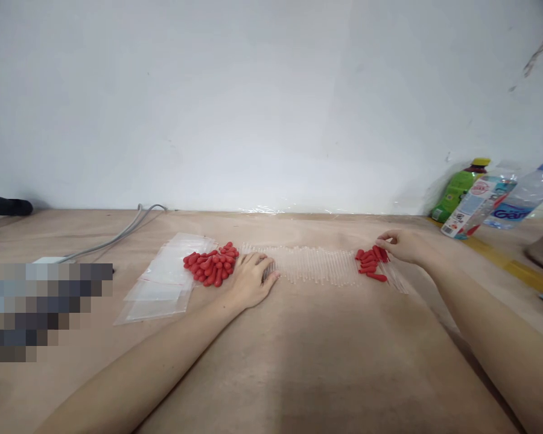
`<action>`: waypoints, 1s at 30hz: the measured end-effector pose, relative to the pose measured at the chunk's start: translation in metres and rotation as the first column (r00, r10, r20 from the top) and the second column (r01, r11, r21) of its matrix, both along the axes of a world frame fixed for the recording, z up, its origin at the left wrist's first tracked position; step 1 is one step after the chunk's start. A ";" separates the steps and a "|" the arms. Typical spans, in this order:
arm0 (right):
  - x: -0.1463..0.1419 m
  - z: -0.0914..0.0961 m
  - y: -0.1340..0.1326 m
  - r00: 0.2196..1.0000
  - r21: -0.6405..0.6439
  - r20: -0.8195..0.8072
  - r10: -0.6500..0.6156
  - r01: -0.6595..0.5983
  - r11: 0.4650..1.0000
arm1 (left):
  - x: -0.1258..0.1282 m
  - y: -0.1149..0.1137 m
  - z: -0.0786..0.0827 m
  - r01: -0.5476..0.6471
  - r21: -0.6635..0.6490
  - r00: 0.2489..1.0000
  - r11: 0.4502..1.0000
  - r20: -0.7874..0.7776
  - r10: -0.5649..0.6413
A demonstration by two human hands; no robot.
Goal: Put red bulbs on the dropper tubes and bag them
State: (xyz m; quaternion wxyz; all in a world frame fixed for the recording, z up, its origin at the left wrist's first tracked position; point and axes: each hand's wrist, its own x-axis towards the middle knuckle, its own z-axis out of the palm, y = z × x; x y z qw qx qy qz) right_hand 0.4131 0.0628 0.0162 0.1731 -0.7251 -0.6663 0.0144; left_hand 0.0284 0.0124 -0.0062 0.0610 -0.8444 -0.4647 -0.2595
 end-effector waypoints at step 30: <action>-0.116 -0.005 -0.032 0.719 0.401 -0.557 0.415 -0.205 0.893 | 0.002 -0.003 0.006 -0.140 0.065 0.989 0.988 -0.044 0.143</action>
